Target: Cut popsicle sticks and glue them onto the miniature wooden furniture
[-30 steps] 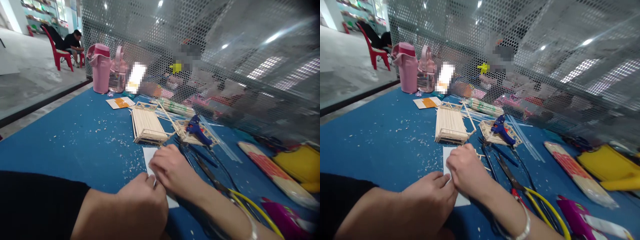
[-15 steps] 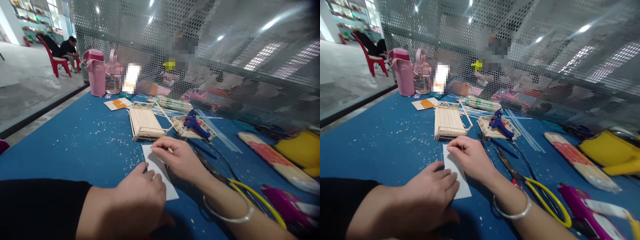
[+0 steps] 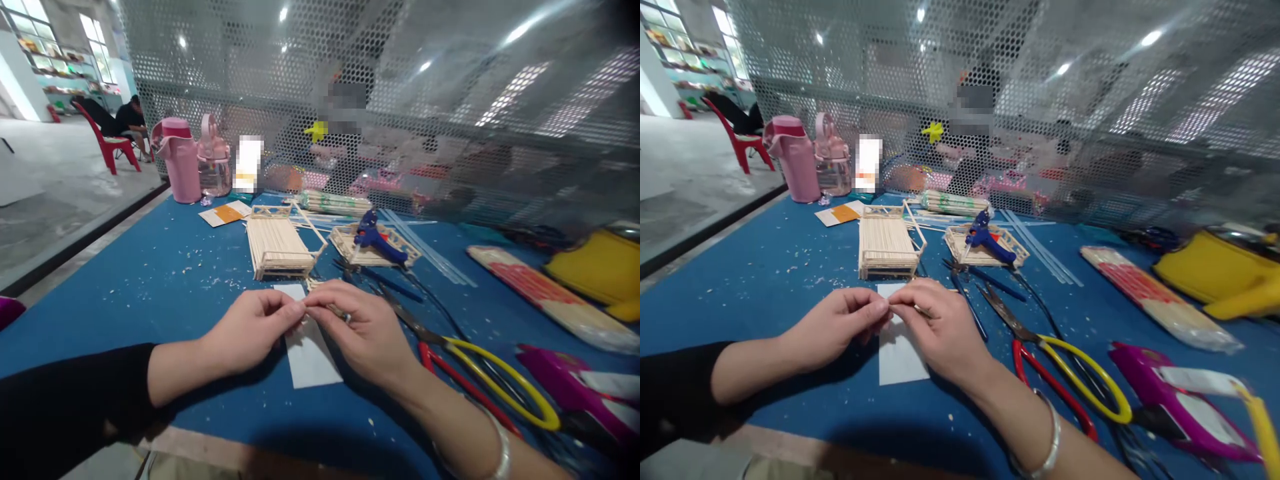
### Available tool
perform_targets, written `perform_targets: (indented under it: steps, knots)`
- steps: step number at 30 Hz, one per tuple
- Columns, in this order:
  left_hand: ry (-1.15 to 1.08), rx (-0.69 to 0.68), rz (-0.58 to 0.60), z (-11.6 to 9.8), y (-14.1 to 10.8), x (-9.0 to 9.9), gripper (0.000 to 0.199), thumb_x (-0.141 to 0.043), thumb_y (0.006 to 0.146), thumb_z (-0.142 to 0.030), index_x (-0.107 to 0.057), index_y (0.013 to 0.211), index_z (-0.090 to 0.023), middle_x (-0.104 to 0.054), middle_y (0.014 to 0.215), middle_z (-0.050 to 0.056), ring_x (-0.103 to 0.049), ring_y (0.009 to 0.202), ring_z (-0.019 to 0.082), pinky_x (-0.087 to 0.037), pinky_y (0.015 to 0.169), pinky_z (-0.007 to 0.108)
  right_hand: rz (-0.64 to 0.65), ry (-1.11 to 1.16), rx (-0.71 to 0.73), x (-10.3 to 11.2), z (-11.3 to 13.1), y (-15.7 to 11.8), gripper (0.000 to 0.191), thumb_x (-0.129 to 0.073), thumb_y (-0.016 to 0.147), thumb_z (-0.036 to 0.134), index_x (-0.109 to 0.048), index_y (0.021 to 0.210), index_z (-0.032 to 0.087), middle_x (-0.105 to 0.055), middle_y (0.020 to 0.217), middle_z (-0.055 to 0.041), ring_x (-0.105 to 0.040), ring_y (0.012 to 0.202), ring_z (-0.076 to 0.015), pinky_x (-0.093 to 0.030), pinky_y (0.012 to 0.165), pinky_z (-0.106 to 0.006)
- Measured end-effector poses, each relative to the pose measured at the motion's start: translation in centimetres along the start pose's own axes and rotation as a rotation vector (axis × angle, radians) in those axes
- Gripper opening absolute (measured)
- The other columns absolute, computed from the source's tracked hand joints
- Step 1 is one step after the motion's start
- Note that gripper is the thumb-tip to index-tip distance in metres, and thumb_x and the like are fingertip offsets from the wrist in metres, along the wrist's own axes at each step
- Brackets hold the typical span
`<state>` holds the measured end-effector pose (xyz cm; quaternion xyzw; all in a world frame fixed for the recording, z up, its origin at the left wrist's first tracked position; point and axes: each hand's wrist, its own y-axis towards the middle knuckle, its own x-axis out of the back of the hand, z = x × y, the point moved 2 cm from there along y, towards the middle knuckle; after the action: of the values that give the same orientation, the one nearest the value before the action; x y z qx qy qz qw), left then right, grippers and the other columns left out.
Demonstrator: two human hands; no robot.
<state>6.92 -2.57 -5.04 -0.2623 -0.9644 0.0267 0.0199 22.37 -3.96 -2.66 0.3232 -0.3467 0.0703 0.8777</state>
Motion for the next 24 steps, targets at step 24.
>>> perform_targets:
  steps: [24]
  knots:
    - [1.232,-0.493,0.222,1.2,-4.5,-3.5,0.040,-0.051,0.085,-0.046,-0.066,0.091,-0.010,-0.068,0.095,0.013,-0.061,0.086,0.026,-0.047,0.083,0.041,0.312,-0.106,-0.101,-0.4,-1.7,-1.3,0.015,-0.056,0.085,0.021,-0.066,0.074,0.020,-0.064,0.073,-0.0015,-0.056,0.075,-0.0150,-0.041,0.071,-0.029]
